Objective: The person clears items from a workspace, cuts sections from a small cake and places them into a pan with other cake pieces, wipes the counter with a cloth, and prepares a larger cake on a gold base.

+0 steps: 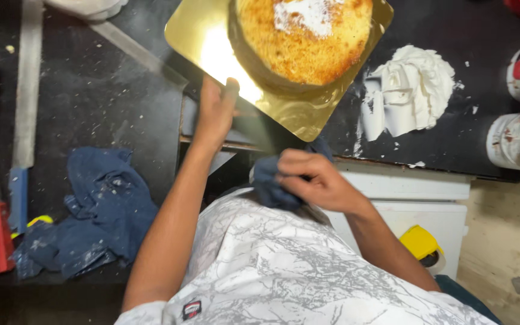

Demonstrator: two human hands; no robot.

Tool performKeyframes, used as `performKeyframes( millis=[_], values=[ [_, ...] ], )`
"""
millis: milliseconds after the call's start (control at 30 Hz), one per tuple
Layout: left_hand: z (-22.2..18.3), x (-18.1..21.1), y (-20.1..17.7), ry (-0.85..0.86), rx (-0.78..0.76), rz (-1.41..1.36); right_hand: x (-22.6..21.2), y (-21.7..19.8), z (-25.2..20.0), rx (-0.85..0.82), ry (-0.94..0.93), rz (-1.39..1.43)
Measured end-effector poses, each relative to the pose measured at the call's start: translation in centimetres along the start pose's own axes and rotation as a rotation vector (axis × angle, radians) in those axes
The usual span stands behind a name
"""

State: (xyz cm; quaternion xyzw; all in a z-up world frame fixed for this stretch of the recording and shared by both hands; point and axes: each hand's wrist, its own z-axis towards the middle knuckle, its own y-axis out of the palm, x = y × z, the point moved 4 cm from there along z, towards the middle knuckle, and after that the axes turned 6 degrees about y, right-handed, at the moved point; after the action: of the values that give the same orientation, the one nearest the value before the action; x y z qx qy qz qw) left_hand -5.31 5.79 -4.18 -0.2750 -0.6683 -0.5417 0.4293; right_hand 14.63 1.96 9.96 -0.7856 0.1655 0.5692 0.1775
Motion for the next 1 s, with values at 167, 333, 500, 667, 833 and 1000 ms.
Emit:
performKeyframes(
  millis=[167, 333, 500, 667, 833, 1000],
  values=[
    [2.6, 3.2, -2.4, -0.189, 0.249, 0.329, -0.9, -1.8, -1.6, 0.165, -0.048, -0.146],
    [-0.3, 9.5, -0.1, 0.183, 0.189, 0.835, -0.6, -1.9, -3.4, 0.331, -0.012, -0.189],
    [-6.7, 11.6, 6.3, 0.291, -0.294, 1.703, 1.0, -3.3, -6.2, 0.569, 0.021, -0.188],
    [-8.3, 10.6, 8.4, 0.324, -0.56, 1.437, 3.1, -3.2, -5.7, 0.523, 0.016, -0.213],
    [-8.3, 13.4, 3.4, 0.196, -0.383, 0.989, 1.1, 1.8, -0.5, 0.372, -0.073, -0.106],
    [-13.7, 17.7, 1.2, 0.169, -0.193, 0.1, -6.6, 6.4, 7.8, 0.136, -0.147, 0.443]
  ],
)
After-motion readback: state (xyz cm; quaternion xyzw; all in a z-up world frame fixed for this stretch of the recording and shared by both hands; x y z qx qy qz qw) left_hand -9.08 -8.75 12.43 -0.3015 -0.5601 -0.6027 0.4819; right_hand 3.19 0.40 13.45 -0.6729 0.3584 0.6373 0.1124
